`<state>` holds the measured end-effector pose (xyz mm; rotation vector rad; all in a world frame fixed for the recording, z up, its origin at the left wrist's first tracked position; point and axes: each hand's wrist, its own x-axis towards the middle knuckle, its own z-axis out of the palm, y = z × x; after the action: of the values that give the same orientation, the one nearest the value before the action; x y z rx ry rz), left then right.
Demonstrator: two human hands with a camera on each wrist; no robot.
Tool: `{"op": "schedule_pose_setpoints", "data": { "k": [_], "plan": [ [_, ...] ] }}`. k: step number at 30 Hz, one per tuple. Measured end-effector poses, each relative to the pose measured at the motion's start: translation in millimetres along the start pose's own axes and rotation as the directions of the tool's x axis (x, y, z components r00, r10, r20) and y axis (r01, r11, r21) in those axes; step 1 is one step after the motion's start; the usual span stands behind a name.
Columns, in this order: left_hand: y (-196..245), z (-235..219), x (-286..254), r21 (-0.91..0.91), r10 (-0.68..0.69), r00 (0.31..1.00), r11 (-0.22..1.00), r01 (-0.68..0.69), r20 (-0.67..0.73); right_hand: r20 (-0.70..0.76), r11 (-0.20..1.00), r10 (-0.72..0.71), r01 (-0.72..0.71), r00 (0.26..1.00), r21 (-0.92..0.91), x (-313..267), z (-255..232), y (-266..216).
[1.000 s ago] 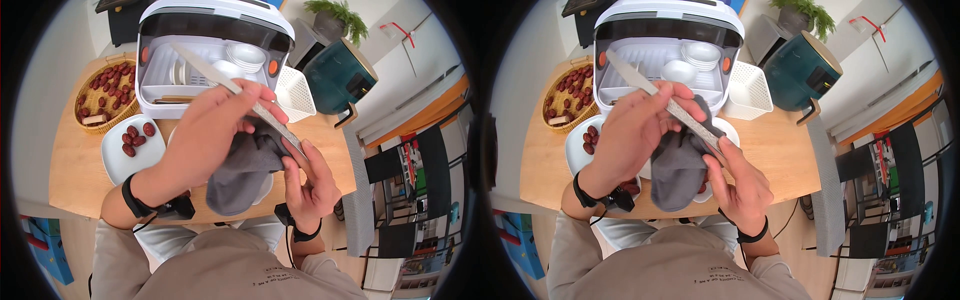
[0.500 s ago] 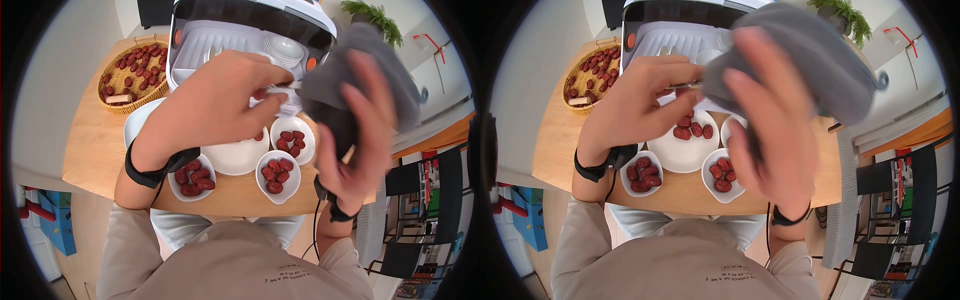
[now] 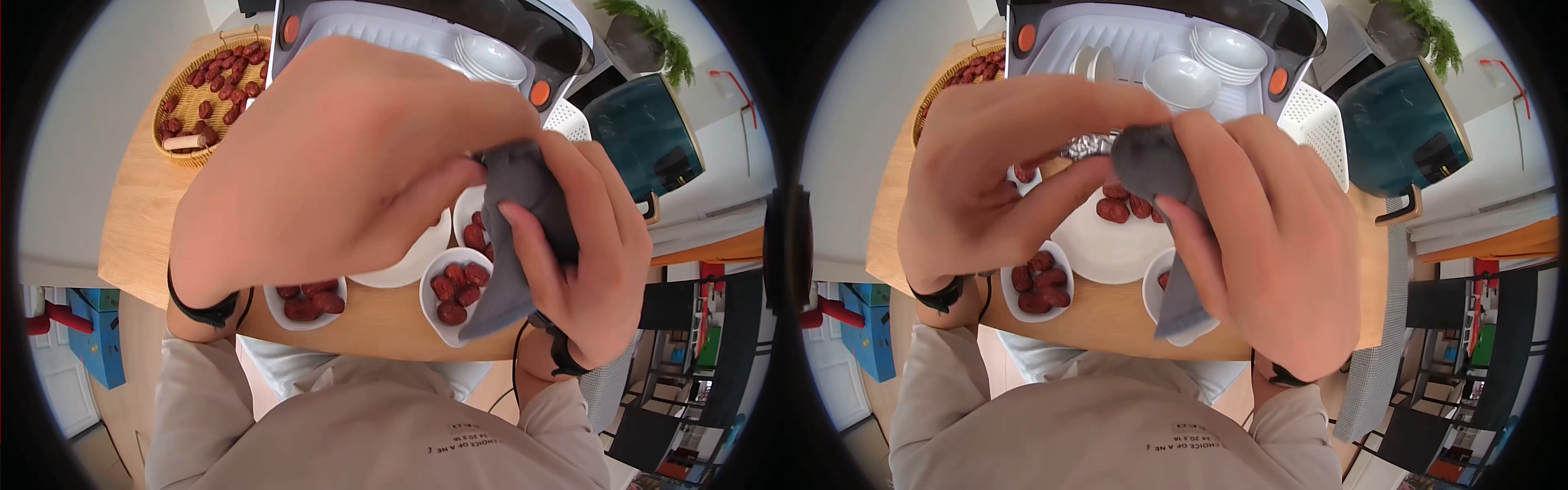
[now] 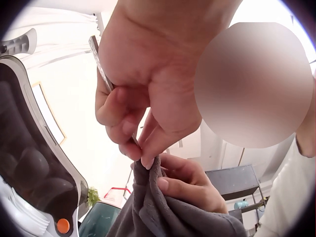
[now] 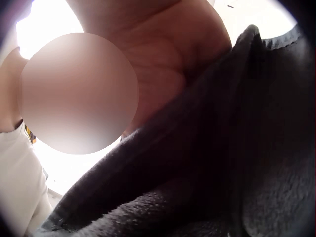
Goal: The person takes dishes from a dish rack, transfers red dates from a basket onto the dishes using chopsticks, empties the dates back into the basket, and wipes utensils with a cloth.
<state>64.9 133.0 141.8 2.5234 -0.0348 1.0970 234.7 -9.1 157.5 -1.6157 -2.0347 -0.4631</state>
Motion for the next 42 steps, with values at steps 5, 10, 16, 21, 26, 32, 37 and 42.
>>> {"op": "schedule_pose_setpoints", "data": {
  "k": [5, 10, 16, 21, 26, 32, 37, 42],
  "plan": [
    [7, -1, 3, 0.086, 0.037, 0.996, 0.995, -0.044, 0.076, 0.155, 0.995, 0.024, -0.038, 0.988, 0.089, -2, -16, 6],
    [18, 0, 0, 0.103, 0.017, 0.994, 0.994, -0.028, 0.107, 0.221, 0.991, 0.009, -0.038, 0.975, 0.125, -7, -26, 11],
    [11, -7, 6, 0.219, 0.167, 0.985, 0.961, -0.17, 0.03, 0.079, 0.952, 0.179, -0.193, 0.981, 0.238, -22, -43, 28],
    [26, -20, 3, 0.338, 0.018, 0.997, 0.941, 0.01, -0.08, -0.3, 0.802, 0.561, -0.419, 0.771, 0.426, -28, -43, 25],
    [10, -26, 5, 0.354, 0.14, 0.984, 0.931, -0.092, -0.112, -0.528, 0.75, 0.593, -0.179, 0.608, 0.637, -14, -21, 15],
    [2, -18, 2, -0.131, -0.023, 0.974, 0.991, -0.007, -0.225, -0.343, 0.863, 0.418, -0.25, 0.841, 0.439, -15, -25, 19],
    [0, -10, 2, -0.506, -0.188, 0.944, 0.862, 0.027, -0.27, -0.329, 0.878, 0.042, 0.123, 0.943, 0.463, -2, 12, 13],
    [-1, -5, 4, -0.799, -0.324, 0.914, 0.601, -0.001, -0.244, -0.092, 0.914, -0.042, 0.075, 0.995, 0.398, -3, 0, 11]
  ]
}}
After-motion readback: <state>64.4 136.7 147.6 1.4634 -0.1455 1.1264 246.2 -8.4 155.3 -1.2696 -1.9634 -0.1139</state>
